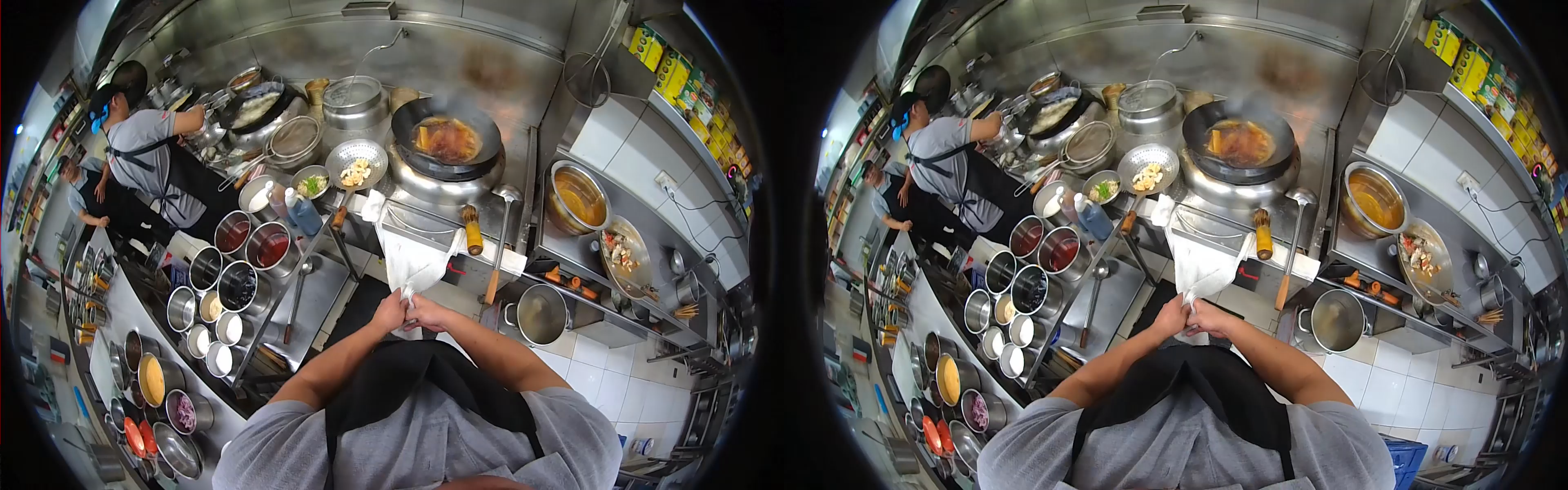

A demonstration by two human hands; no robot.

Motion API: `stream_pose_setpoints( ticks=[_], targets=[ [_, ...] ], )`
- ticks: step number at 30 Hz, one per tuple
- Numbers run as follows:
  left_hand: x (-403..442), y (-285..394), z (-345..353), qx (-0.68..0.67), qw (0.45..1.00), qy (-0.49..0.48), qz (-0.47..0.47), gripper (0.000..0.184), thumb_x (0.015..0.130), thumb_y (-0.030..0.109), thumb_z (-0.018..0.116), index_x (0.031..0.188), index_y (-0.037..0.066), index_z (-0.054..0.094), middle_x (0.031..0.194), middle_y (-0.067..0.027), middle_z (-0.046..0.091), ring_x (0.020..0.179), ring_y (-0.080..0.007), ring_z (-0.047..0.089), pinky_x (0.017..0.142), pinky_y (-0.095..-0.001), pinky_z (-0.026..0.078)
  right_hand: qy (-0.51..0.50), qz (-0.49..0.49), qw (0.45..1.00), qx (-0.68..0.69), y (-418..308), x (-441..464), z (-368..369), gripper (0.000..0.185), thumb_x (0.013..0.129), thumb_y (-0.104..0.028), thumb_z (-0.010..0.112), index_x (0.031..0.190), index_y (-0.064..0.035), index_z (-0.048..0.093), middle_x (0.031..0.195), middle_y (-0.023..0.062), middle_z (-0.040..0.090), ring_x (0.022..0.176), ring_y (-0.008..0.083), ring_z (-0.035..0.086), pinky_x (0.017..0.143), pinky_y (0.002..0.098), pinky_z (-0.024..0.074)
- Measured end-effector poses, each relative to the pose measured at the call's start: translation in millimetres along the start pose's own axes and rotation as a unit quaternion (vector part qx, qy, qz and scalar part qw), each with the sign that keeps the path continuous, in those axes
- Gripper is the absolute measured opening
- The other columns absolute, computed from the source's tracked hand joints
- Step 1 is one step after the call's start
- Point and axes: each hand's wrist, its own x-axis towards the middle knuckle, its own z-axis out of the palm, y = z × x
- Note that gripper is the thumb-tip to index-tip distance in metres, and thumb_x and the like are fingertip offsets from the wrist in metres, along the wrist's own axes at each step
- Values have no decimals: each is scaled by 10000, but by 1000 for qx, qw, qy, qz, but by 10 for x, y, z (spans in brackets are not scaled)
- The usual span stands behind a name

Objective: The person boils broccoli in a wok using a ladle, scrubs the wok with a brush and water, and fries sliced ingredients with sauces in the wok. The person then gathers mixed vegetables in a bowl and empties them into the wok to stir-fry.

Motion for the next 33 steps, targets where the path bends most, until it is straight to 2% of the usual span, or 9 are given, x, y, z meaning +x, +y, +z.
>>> stream_pose_setpoints(
  ticks=[5,10,13,15,21,29,31,32,33],
  targets=[
    [-21,81,-97,31,999,33,7,262,902,249,553,995,11,496,830,-295,621,845,-488,592,718,-547,468,23,-27,991,128,57,44,40,425,796,33,518,1184,-114,427,1051,44,487,991,226,560,764,435,526],
    [-40,153,-112,69,996,56,17,305,914,317,535,939,13,537,768,-259,634,802,-457,614,701,-539,475,31,-42,973,227,-81,-215,49,325,885,-84,560,1199,-118,481,1094,45,536,982,190,565,759,404,527],
    [-29,178,-134,118,992,10,35,339,925,349,501,899,23,588,754,-224,648,773,-424,631,693,-518,488,103,-32,986,129,-33,-281,-25,262,921,-125,558,1177,-81,527,1136,59,582,936,181,608,729,345,539],
    [-11,110,-70,144,986,-33,77,315,916,311,510,884,21,628,731,-201,650,760,-406,632,690,-493,498,172,-62,983,-19,20,-287,-66,171,931,-118,551,1087,-55,583,1012,52,636,811,156,634,633,291,540],
    [37,149,25,157,973,-95,137,395,936,379,474,931,13,623,855,-254,634,836,-444,604,731,-515,477,180,-47,980,-65,-81,-467,-189,157,892,-106,605,1025,-23,597,870,68,663,662,141,629,533,267,520],
    [99,182,-171,115,981,-107,110,187,847,183,633,903,6,650,848,-225,648,797,-366,645,709,-407,498,218,-94,969,-64,-34,-417,-142,228,858,-87,649,1071,-52,576,876,58,641,675,138,624,508,301,546],
    [42,25,-257,-46,993,-79,70,194,816,169,667,918,4,651,822,-193,655,763,-284,654,705,-376,489,218,-58,972,-68,9,-435,-119,297,866,-133,658,1118,-66,515,859,82,634,612,161,631,487,293,528],
    [53,-53,-334,-7,997,-57,53,186,783,138,687,898,-2,645,783,-154,653,734,-221,633,699,-353,481,220,-60,971,-66,60,-447,-144,297,866,-133,658,1118,-66,515,859,82,634,612,161,631,487,293,528],
    [32,-158,-447,23,999,-30,34,186,750,130,694,900,29,652,812,-160,661,780,-280,652,731,-356,499,199,-24,979,-40,152,-466,-192,289,865,-166,665,1084,-57,512,819,79,628,578,169,623,477,299,521]
  ],
)
